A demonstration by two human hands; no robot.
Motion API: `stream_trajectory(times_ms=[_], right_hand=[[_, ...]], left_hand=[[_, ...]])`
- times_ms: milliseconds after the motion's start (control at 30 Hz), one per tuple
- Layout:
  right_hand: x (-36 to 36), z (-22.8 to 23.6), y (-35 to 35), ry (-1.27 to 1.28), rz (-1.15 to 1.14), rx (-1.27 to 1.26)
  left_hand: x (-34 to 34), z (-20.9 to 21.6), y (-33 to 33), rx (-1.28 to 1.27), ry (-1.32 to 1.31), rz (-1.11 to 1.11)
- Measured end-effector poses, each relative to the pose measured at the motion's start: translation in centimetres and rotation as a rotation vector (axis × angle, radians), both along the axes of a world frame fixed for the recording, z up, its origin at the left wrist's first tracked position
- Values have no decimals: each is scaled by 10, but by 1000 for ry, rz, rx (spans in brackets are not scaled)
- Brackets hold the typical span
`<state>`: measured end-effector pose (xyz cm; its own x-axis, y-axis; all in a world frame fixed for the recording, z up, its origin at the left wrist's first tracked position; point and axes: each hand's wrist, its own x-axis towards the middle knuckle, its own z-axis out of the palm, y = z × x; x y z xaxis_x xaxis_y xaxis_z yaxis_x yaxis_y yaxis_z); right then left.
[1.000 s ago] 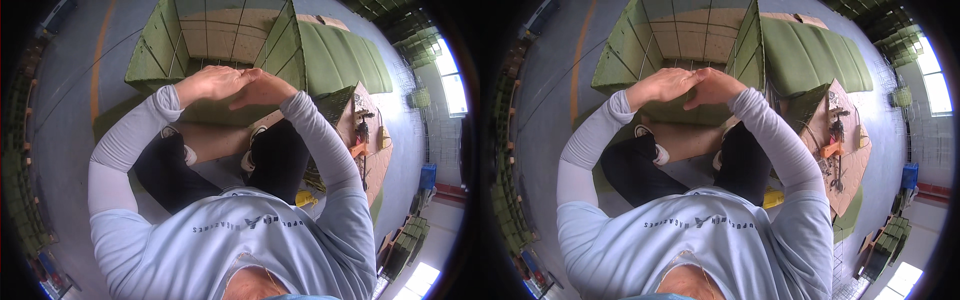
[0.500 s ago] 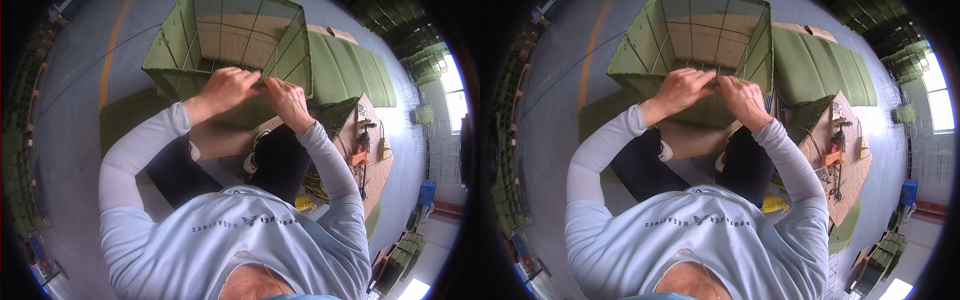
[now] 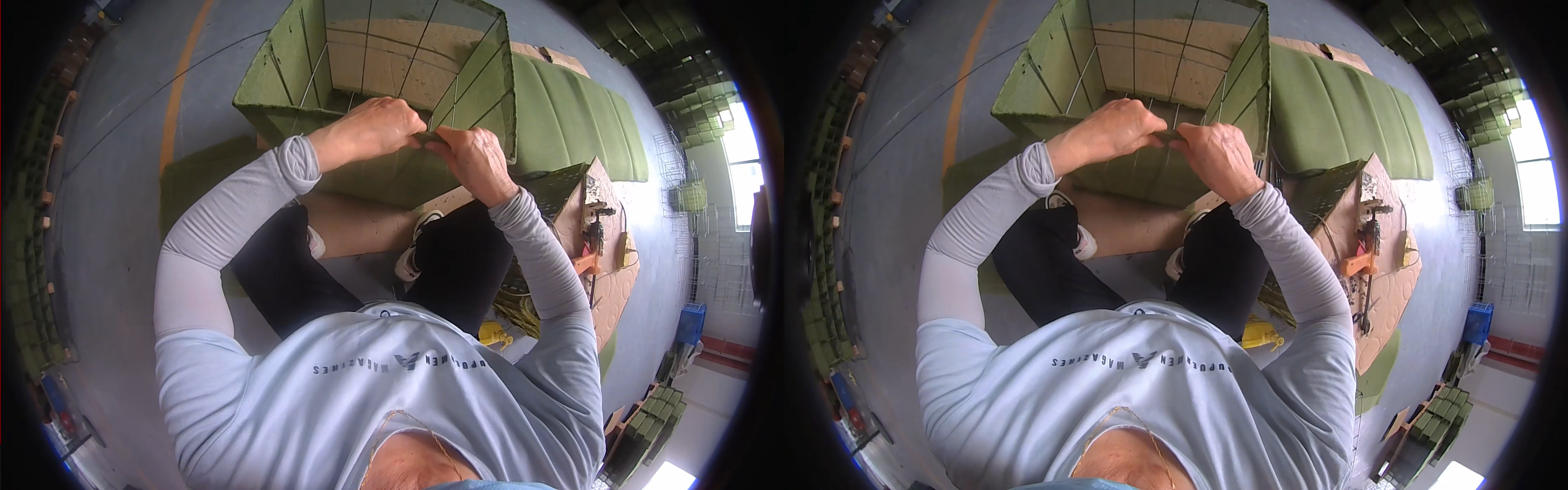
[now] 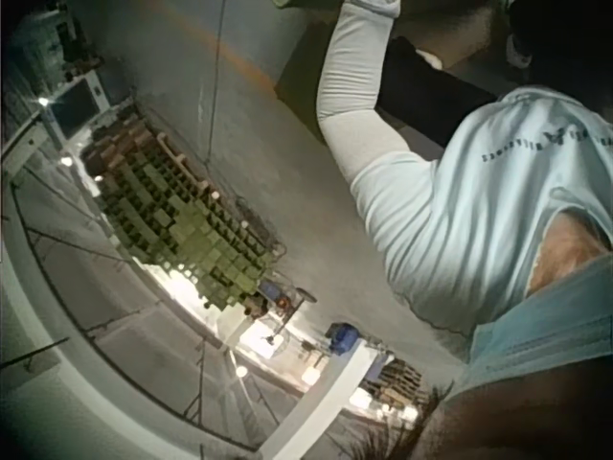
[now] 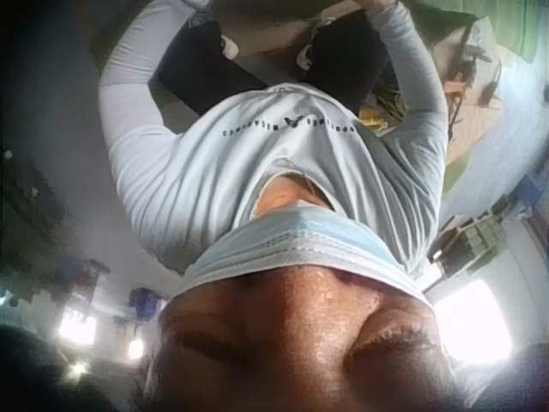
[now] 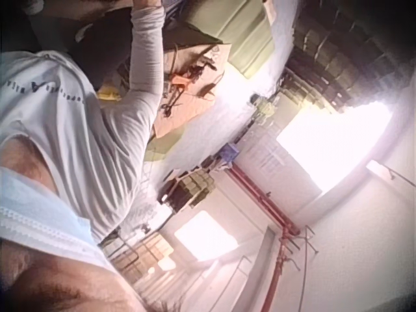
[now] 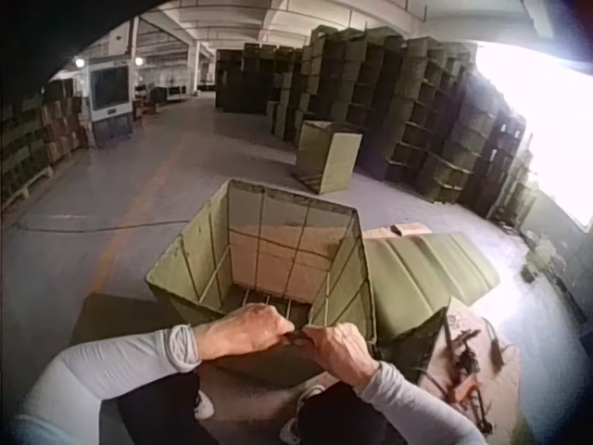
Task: The person is assembling fabric storage bins by inserting metal wire frames and securing them with hot glue and scissors.
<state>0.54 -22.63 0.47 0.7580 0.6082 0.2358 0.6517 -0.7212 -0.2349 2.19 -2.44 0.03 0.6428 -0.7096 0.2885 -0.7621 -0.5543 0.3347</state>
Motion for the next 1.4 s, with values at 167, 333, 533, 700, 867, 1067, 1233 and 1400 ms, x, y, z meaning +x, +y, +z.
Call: stream_trajectory(times_ms=[167,333,533,700,867,1067,1233,1400], right_hand=[[-2,20,3,155,5,-168],[-11,-8,50,-444,155,118],[3,3,60,-18,-22,-122],[37,-4,63,299,401,285],[18,11,48,24,13,237],[9,-20,104,-396,170,137],[21,1,104,80,103,-71],[59,-20,107,650,422,105]], left_hand=[[-9,9,12,73,34,55],[-29,-2,52,-113,-320,192],[-2,13,40,184,151,157],[30,-4,52,106,712,208],[-8,34,91,-446,-1,284],[-37,13,90,191,-140,394],[1,32,81,468,235,327],[52,9,84,291,1011,-32]])
